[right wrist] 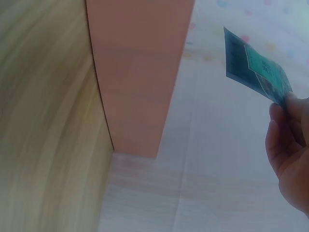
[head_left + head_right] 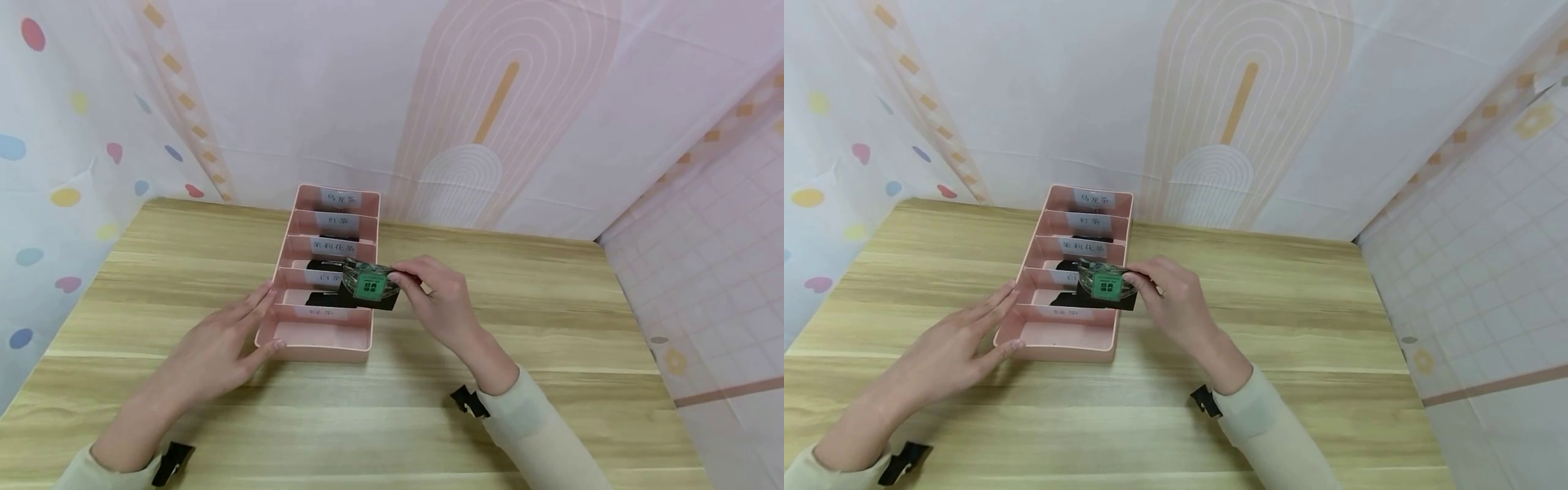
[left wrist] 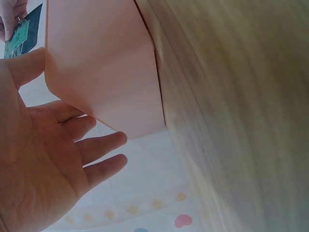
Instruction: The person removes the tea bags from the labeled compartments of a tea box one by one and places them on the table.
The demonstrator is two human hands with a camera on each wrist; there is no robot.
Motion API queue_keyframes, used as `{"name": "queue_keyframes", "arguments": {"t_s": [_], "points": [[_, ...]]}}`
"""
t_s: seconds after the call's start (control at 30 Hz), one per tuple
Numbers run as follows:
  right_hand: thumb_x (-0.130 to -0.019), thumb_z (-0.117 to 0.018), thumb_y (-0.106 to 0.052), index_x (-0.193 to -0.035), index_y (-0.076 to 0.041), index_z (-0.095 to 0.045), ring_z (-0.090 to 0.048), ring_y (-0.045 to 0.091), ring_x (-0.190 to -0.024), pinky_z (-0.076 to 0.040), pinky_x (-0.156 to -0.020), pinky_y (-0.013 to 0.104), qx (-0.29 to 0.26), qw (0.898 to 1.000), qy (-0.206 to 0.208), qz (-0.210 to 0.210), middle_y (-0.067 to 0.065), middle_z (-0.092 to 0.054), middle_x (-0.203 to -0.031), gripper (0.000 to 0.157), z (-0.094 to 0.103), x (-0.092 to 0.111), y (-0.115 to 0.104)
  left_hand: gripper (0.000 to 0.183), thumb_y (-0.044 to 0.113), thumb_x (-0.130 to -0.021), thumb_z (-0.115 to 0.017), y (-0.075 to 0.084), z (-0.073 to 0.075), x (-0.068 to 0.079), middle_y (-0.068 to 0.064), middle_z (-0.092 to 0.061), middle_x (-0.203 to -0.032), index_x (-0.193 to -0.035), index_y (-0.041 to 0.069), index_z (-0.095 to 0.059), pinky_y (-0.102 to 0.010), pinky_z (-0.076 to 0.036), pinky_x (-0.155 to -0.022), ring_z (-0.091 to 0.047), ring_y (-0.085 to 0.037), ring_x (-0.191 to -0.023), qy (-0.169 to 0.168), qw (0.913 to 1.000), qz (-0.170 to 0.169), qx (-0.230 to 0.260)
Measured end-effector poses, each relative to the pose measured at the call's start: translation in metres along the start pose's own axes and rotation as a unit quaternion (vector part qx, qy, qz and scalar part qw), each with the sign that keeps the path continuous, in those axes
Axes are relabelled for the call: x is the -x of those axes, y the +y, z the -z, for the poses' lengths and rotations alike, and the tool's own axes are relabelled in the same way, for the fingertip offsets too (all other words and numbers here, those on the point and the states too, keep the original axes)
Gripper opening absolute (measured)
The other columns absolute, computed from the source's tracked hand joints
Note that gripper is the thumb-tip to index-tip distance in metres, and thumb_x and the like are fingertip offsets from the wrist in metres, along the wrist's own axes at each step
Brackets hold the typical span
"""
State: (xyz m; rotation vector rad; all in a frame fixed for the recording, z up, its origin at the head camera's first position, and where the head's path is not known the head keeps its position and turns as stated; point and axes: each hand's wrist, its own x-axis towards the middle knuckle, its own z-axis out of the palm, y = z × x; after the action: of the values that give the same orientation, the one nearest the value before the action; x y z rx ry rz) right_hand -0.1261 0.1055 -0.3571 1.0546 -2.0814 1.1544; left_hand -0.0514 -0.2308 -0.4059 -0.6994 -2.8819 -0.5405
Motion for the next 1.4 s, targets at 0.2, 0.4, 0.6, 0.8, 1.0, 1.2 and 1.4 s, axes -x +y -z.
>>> {"name": "queue_keyframes", "arguments": {"t_s": [0.2, 0.4, 0.6, 0.8, 1.0, 1.2, 1.4], "points": [[-0.083, -0.081, 0.012, -0.097, 0.007, -0.077, -0.067, 0.021, -0.073, -0.056, -0.064, 0.026, 0.004, 1.000, 0.014, -0.001, 0.015, -0.076, -0.090, 0.015, 0.007, -0.002, 0.005, 0.075, 0.039, -0.100, -0.069, 0.001, -0.001, 0.000, -0.020, -0.039, -0.164, -0.156, -0.004, -0.044, -0.065, -0.048, -0.103, -0.056, -0.047, -0.133, 0.001, 1.0000, 0.001, 0.002], [-0.085, -0.080, 0.011, -0.099, 0.007, -0.077, -0.066, 0.022, -0.074, -0.055, -0.066, 0.025, 0.009, 1.000, 0.025, -0.012, 0.016, -0.076, -0.091, 0.015, 0.013, -0.002, 0.008, 0.074, 0.038, -0.100, -0.070, -0.001, -0.001, 0.000, -0.019, -0.040, -0.164, -0.156, -0.002, -0.044, -0.063, -0.050, -0.102, -0.059, -0.047, -0.129, 0.008, 1.0000, -0.004, 0.003], [-0.085, -0.080, 0.011, -0.099, 0.008, -0.077, -0.066, 0.023, -0.074, -0.055, -0.068, 0.025, 0.020, 0.999, 0.027, -0.013, 0.016, -0.075, -0.090, 0.014, 0.018, -0.003, 0.013, 0.075, 0.038, -0.099, -0.070, -0.001, -0.001, 0.000, -0.019, -0.041, -0.164, -0.157, -0.002, -0.044, -0.062, -0.051, -0.101, -0.060, -0.047, -0.129, 0.010, 0.9999, -0.007, 0.001], [-0.087, -0.077, 0.011, -0.100, 0.008, -0.077, -0.068, 0.026, -0.076, -0.056, -0.071, 0.025, 0.027, 0.999, 0.029, -0.021, 0.017, -0.076, -0.092, 0.013, 0.022, -0.003, 0.020, 0.075, 0.038, -0.099, -0.070, 0.000, 0.000, 0.000, -0.019, -0.040, -0.164, -0.157, -0.002, -0.044, -0.062, -0.050, -0.102, -0.059, -0.047, -0.130, 0.008, 1.0000, -0.005, 0.001], [-0.089, -0.077, 0.010, -0.101, 0.009, -0.077, -0.068, 0.026, -0.075, -0.052, -0.073, 0.018, 0.030, 0.999, 0.025, -0.036, 0.018, -0.076, -0.092, 0.012, 0.027, -0.001, 0.027, 0.075, 0.038, -0.100, -0.070, -0.001, 0.000, 0.000, -0.020, -0.040, -0.164, -0.157, -0.002, -0.043, -0.062, -0.051, -0.102, -0.059, -0.047, -0.130, 0.008, 0.9999, -0.008, 0.001], [-0.089, -0.076, 0.010, -0.102, 0.008, -0.077, -0.068, 0.027, -0.076, -0.050, -0.076, 0.012, 0.029, 0.997, 0.023, -0.068, 0.020, -0.076, -0.094, 0.013, 0.031, 0.005, 0.037, 0.075, 0.038, -0.100, -0.070, -0.001, 0.001, 0.000, -0.021, -0.041, -0.163, -0.157, -0.003, -0.043, -0.062, -0.051, -0.102, -0.059, -0.048, -0.129, 0.012, 0.9999, -0.011, 0.001], [-0.089, -0.077, 0.009, -0.101, 0.006, -0.077, -0.068, 0.026, -0.075, -0.053, -0.071, 0.020, 0.036, 0.994, 0.017, -0.101, 0.018, -0.077, -0.094, 0.012, 0.035, 0.009, 0.046, 0.075, 0.039, -0.100, -0.069, 0.000, 0.001, -0.001, -0.021, -0.039, -0.164, -0.156, -0.004, -0.043, -0.063, -0.050, -0.102, -0.059, -0.049, -0.129, 0.006, 1.0000, -0.007, 0.002]]}}
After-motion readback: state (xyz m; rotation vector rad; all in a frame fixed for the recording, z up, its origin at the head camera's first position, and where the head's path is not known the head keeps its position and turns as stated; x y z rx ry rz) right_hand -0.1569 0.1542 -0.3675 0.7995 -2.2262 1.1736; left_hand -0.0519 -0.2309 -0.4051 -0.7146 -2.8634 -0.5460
